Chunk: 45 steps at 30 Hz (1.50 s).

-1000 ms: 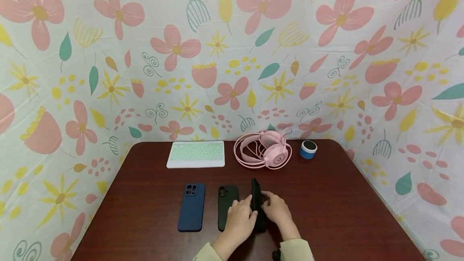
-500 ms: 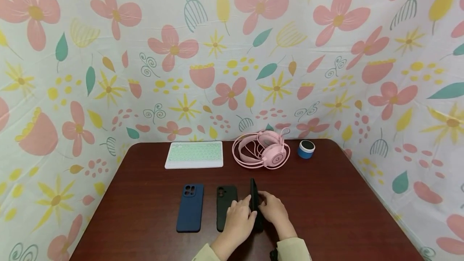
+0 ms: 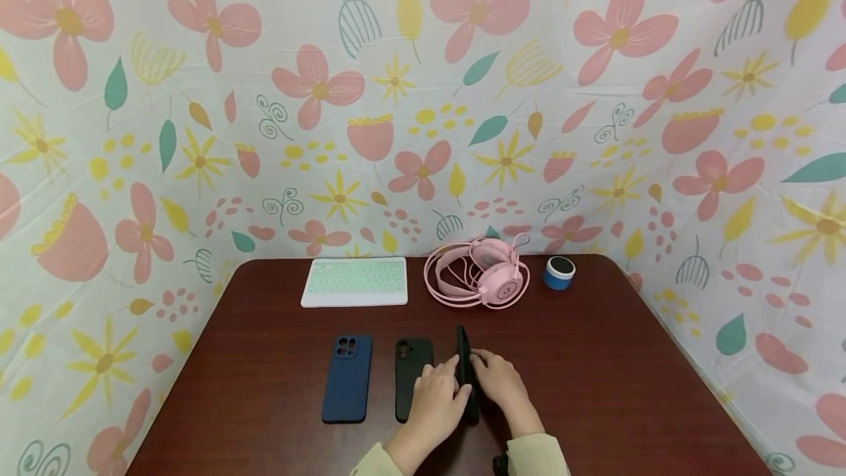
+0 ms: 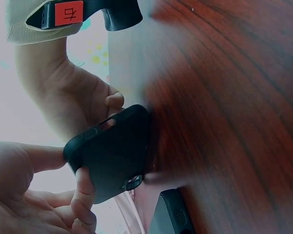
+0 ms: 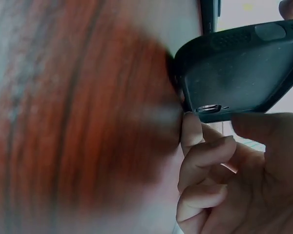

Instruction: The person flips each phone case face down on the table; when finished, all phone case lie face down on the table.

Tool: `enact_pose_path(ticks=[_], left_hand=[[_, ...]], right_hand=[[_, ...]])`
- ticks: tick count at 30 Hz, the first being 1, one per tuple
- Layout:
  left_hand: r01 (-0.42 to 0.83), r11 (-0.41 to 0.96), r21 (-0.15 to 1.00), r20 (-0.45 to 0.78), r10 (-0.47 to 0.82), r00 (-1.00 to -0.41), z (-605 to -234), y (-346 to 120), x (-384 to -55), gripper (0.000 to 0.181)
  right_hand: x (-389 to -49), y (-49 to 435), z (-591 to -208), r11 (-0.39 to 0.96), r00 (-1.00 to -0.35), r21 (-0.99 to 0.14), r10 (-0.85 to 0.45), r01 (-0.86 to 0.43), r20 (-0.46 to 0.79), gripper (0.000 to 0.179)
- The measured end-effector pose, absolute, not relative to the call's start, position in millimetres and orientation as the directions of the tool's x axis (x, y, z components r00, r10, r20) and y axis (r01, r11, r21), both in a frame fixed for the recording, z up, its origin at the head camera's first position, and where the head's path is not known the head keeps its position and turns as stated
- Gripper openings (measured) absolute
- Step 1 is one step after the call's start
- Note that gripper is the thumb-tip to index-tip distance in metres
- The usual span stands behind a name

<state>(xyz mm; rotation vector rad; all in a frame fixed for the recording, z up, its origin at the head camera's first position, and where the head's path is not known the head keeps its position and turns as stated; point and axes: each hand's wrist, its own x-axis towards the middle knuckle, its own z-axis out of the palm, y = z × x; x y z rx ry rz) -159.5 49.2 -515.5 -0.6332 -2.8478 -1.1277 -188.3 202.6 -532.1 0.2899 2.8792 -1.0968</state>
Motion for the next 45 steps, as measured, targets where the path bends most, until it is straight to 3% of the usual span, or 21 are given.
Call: enact_pose_path(ticks=[7,19,33,45], left_hand=[[0.366,0.653,0.663,0.156,0.358,-0.921,-515.8,52.3,-160.5,0.049],[0.374,0.63,0.68,0.136,0.393,-0.909,-517.7,56.4,-160.8,0.048],[0.372,0.632,0.68,0.125,0.4,-0.908,-521.8,57.2,-159.7,0.053],[0.323,0.68,0.658,0.006,0.423,-0.906,-526.5,56.7,-158.6,0.038]], right_hand=[[-186.0,205.3,-527.2,0.702,-0.975,-0.677,0.153,0.222,-0.161,0.074],[-184.3,204.7,-524.9,0.696,-0.976,-0.683,0.16,0.22,-0.151,0.084],[-184.6,201.5,-524.4,0.67,-0.962,-0.707,0.269,0.224,-0.05,0.071],[-182.5,204.9,-524.5,0.66,-0.944,-0.725,0.328,0.198,0.04,0.051]])
